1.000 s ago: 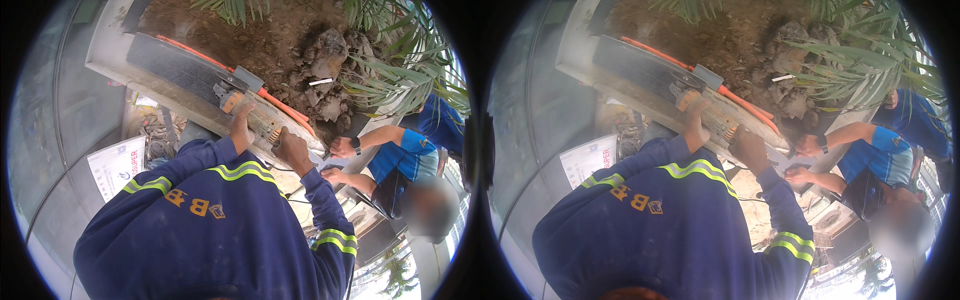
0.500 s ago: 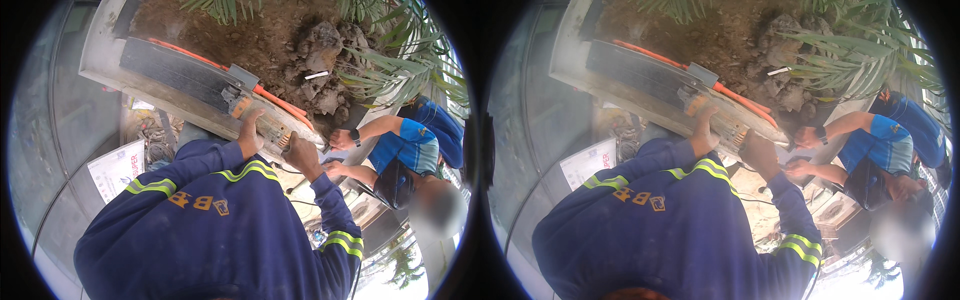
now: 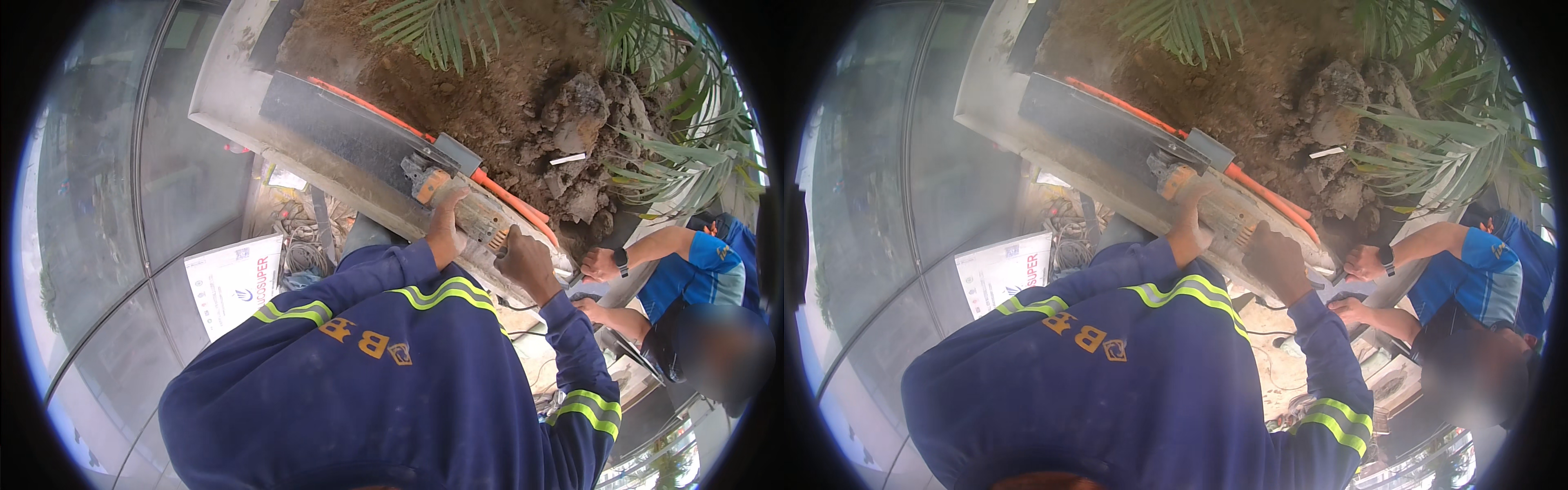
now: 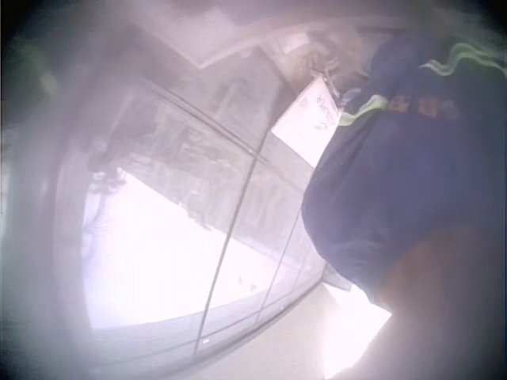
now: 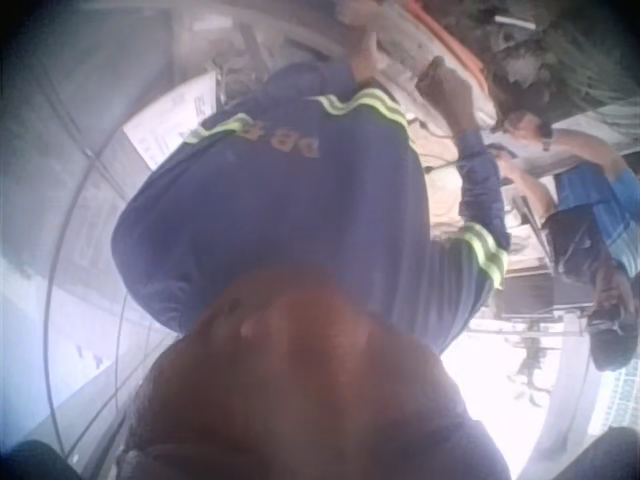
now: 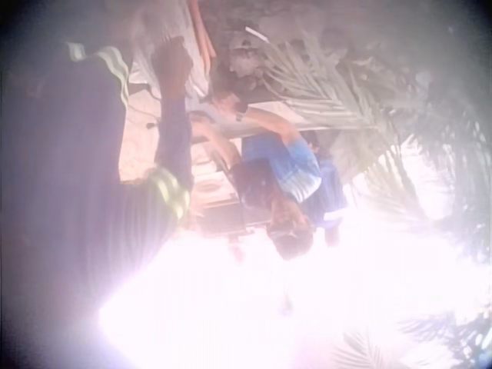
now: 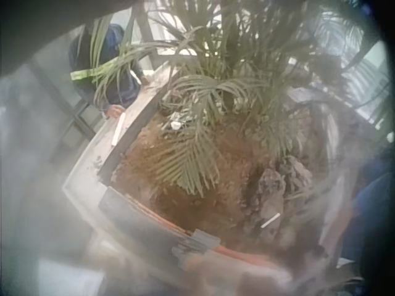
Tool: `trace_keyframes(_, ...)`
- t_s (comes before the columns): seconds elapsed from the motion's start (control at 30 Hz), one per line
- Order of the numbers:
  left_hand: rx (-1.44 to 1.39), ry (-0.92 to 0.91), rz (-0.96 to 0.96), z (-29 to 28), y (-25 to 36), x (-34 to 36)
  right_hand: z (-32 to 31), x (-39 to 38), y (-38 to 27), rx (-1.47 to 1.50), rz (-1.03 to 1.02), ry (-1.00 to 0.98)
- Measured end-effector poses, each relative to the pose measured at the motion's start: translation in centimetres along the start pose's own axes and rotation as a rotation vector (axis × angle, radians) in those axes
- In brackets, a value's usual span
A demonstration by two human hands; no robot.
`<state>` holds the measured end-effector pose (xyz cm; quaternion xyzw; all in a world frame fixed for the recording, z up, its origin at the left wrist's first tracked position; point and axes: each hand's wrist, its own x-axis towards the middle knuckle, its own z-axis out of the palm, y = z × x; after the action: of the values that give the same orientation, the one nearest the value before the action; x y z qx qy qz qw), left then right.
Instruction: The person positions a long metal guide on a stone slab and uses an angle grinder to cut along the guide. A coworker assists by holding the guide steady. The person continues cutting the slab while dust is generated.
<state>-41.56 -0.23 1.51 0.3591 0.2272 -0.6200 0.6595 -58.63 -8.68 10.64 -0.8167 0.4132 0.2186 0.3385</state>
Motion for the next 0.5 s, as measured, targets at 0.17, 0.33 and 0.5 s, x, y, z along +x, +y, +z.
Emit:
trace_keyframes(0.17, 1.148, -0.059, 0.904, -1.5, 3.6, 0.6, 0.9, 4.1, -2.4, 0.048, -0.088, 0.04)
trace_keyframes(0.33, 0.77, -0.134, 0.695, -3.5, 9.2, 2.5, 1.9, 8.5, -6.0, 0.136, -0.138, 0.074)
trace_keyframes(0.5, 1.684, 0.039, 1.065, -2.9, 13.5, 1.9, 1.9, 10.9, -8.0, 0.15, -0.18, 0.102)
